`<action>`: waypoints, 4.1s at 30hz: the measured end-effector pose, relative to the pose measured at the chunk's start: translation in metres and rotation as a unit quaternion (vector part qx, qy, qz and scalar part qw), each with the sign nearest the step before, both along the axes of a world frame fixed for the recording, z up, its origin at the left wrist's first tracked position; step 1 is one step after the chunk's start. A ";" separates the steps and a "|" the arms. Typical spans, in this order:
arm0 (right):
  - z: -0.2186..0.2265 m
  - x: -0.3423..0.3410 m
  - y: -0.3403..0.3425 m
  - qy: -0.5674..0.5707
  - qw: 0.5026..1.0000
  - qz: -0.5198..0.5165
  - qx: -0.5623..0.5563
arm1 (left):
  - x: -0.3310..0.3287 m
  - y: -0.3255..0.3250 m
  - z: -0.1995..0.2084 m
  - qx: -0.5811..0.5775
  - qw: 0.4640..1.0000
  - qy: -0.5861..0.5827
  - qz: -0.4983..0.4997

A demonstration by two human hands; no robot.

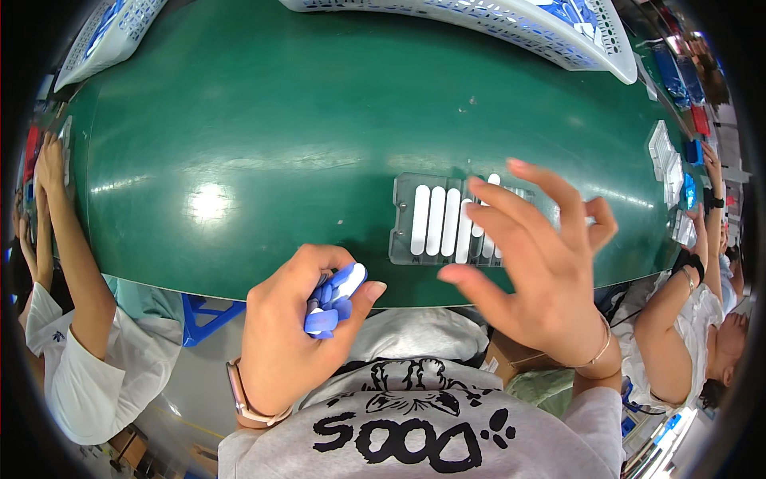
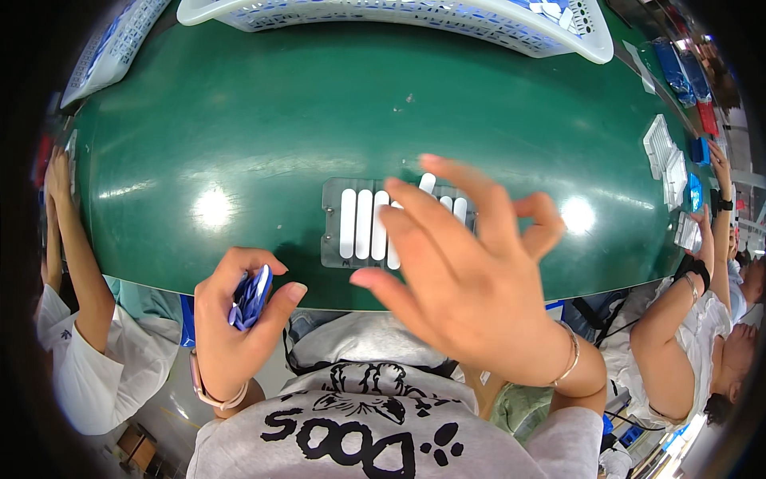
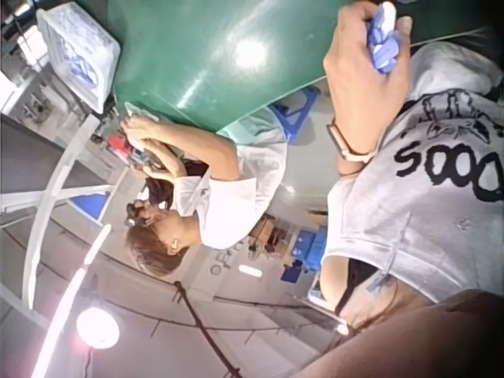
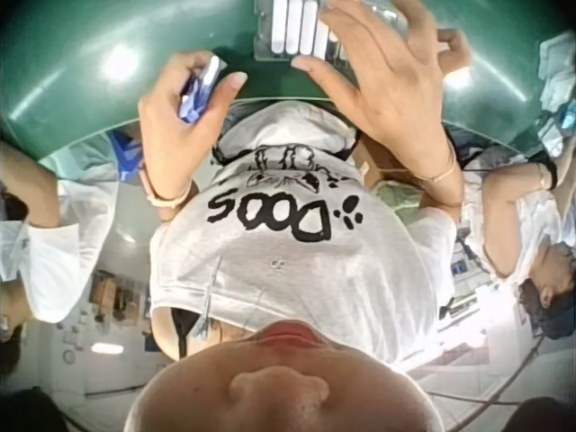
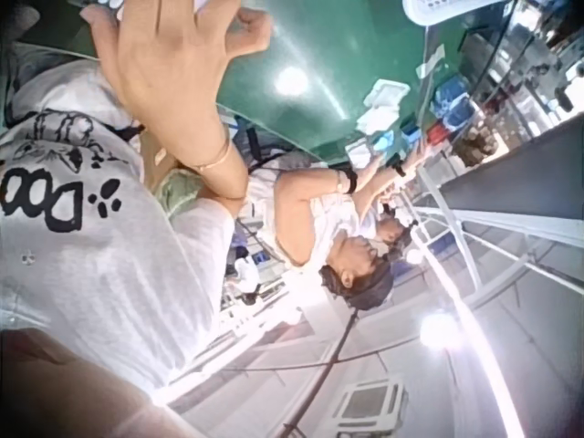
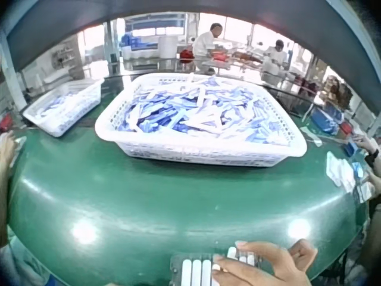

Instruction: The person removes protective film from strips by hand and places the strips into slots of plastic trays.

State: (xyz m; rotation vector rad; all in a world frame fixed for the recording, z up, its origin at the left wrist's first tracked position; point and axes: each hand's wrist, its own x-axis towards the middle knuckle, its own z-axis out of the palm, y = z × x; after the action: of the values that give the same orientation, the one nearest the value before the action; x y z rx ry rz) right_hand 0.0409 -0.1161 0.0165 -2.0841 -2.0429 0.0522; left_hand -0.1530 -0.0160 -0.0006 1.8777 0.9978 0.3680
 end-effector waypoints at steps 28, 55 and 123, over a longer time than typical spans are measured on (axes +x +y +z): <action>-0.005 0.052 -0.013 0.164 0.979 0.112 0.050 | 0.050 0.003 0.021 0.121 0.914 0.144 -0.359; 0.001 0.080 -0.019 0.076 0.994 0.072 -0.031 | 0.025 0.019 0.016 -0.070 0.993 -0.076 -0.053; -0.010 0.105 -0.029 0.128 0.991 -0.018 -0.023 | 0.000 0.041 0.013 -0.253 0.965 -0.032 0.060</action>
State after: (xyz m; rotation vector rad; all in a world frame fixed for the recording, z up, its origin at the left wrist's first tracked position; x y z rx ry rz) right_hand 0.1454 -0.1450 0.0062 -2.0202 -1.8688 0.3454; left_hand -0.1528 0.0251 0.0119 1.3426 1.0488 0.2148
